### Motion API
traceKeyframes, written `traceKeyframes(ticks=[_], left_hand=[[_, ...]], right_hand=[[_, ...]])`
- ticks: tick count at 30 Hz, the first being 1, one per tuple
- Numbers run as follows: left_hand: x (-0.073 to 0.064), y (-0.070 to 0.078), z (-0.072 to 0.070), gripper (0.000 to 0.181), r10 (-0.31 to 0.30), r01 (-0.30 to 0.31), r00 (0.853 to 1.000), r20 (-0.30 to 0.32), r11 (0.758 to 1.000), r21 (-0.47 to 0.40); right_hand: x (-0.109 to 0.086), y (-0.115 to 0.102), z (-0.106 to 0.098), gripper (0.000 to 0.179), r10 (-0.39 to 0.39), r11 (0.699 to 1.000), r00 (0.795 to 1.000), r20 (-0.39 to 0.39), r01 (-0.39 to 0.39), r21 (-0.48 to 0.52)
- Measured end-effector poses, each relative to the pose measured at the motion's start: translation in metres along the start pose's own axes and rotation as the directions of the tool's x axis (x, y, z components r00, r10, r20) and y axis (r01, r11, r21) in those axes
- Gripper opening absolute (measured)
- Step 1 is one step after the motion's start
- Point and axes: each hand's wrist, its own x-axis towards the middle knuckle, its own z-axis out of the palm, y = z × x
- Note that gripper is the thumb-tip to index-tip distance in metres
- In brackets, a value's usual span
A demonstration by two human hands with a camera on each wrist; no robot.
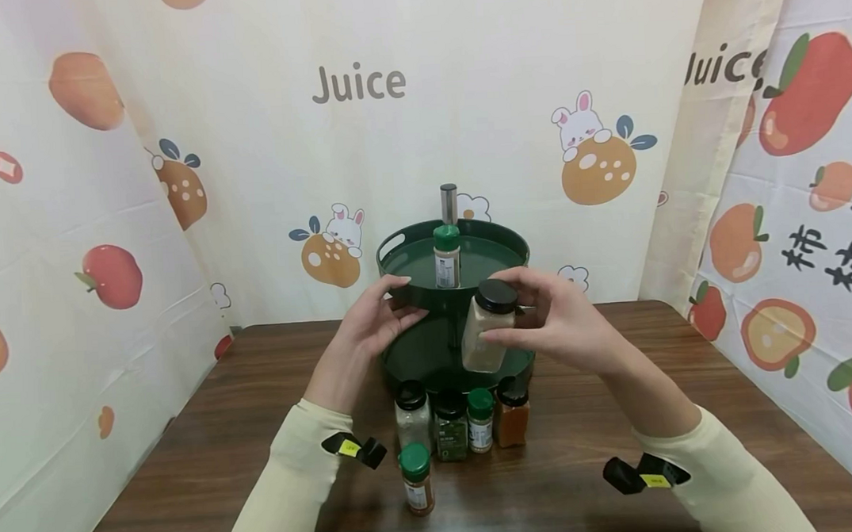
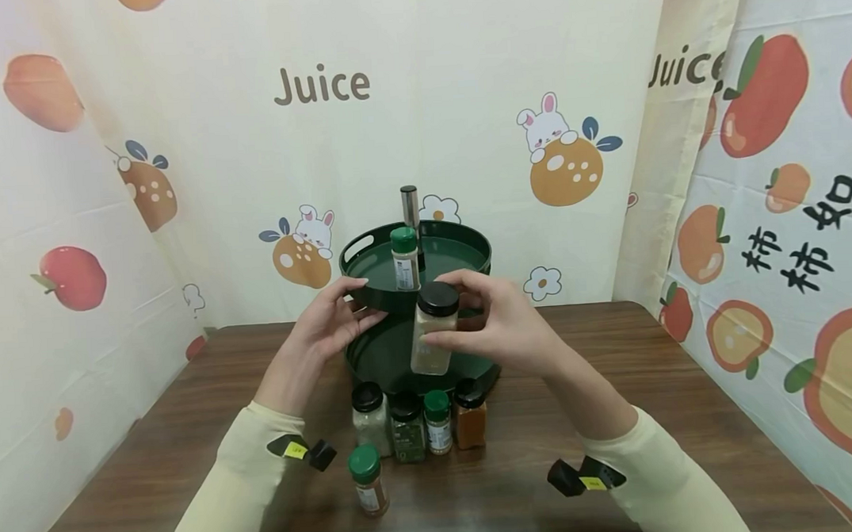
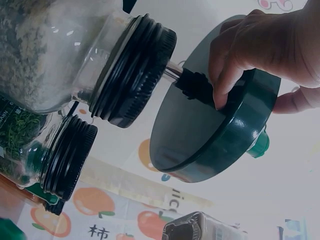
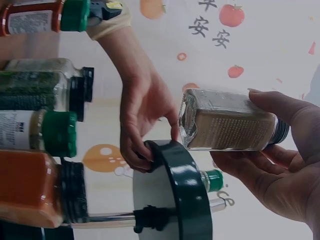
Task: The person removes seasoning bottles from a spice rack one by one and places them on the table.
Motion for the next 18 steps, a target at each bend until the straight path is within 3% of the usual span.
traceKeyframes(ticks=[18], left_hand=[[0.0,0.001,0.0,0.059,0.004,-0.005,1.0,0.006,1.0,0.018]], right_hand=[[-0.015,0.015,0.034,0.051,0.016,1.0,0.994,0.105,-0.018,0.022]])
